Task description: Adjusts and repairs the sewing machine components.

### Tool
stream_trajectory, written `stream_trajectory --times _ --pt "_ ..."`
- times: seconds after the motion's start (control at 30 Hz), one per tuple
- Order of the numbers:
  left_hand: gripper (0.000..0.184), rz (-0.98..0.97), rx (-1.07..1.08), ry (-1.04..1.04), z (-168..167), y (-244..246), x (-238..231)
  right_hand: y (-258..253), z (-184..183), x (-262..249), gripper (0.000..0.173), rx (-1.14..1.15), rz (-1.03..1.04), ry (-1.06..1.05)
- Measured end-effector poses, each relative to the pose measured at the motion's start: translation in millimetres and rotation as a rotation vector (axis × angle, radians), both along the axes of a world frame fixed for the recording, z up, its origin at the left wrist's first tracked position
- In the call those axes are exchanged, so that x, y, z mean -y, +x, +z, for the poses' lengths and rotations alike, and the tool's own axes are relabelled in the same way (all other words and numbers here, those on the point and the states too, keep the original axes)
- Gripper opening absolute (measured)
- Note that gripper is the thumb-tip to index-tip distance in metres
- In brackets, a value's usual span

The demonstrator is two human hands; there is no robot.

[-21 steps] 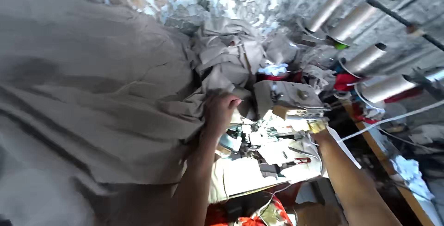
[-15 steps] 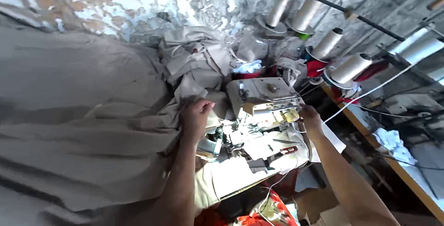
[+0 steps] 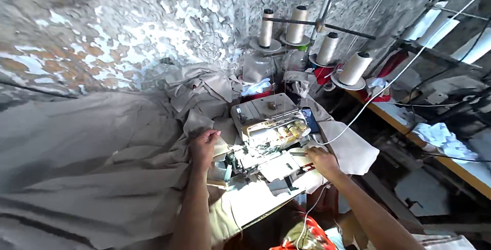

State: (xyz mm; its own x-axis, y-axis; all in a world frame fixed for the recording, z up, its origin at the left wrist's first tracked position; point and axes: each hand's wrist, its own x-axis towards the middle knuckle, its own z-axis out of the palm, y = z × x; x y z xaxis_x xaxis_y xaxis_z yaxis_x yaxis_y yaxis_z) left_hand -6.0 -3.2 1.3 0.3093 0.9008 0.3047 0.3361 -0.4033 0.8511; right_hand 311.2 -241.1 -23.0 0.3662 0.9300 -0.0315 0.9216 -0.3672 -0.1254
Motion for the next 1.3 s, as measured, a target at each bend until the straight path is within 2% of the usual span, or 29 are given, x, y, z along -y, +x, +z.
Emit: stream_trajectory --times 0.1,0.13,0.2,0.3,0.4,0.5,0.57,0.63,0.8,0.97,1.3 --pt "0.020 0.010 0.015 -0.044 -0.1 -0.4 -1.3 -0.8 -3.4 16.7 0.023 0.046 0.001 0.403" --pt "0.020 0.014 0.022 -0.048 0.2 -0.2 -1.1 -4.5 1.5 23.4 0.026 -0.077 -0.058 0.490" --pt "0.020 0.021 0.031 -0.057 0.8 0.7 -0.8 -12.4 11.1 34.3 0.031 -0.462 -0.201 0.674" --pt "0.020 0.034 0.018 -0.050 2.4 0.8 3.6 -34.9 25.8 37.0 0.025 -1.084 -0.369 0.934" --pt "0.021 0.049 -0.010 -0.024 3.1 -0.7 8.0 -69.0 39.8 31.5 0.020 -1.256 -0.249 0.903" --pt "0.020 0.065 -0.013 0.044 6.3 1.5 7.5 -95.5 47.2 16.0 0.023 -1.250 0.117 0.791" --pt "0.018 0.062 -0.013 0.061 9.6 -0.2 12.5 -109.8 53.8 -2.5 0.022 -1.148 0.341 0.727" --pt "0.018 0.049 -0.018 0.069 10.3 -2.9 15.8 -123.9 60.3 -24.6 0.023 -1.042 0.435 0.685" --pt "0.019 0.038 -0.001 0.091 5.6 1.6 7.7 -144.7 72.0 -73.8 0.023 -0.803 0.400 0.592" --pt "0.016 0.074 0.003 0.116 -0.5 4.5 2.7 -149.5 73.9 -97.6 0.028 -0.596 0.349 0.426" --pt "0.015 0.084 -0.031 0.092 7.3 4.5 3.5 -159.9 84.1 -102.6 0.032 -0.472 0.249 0.239"
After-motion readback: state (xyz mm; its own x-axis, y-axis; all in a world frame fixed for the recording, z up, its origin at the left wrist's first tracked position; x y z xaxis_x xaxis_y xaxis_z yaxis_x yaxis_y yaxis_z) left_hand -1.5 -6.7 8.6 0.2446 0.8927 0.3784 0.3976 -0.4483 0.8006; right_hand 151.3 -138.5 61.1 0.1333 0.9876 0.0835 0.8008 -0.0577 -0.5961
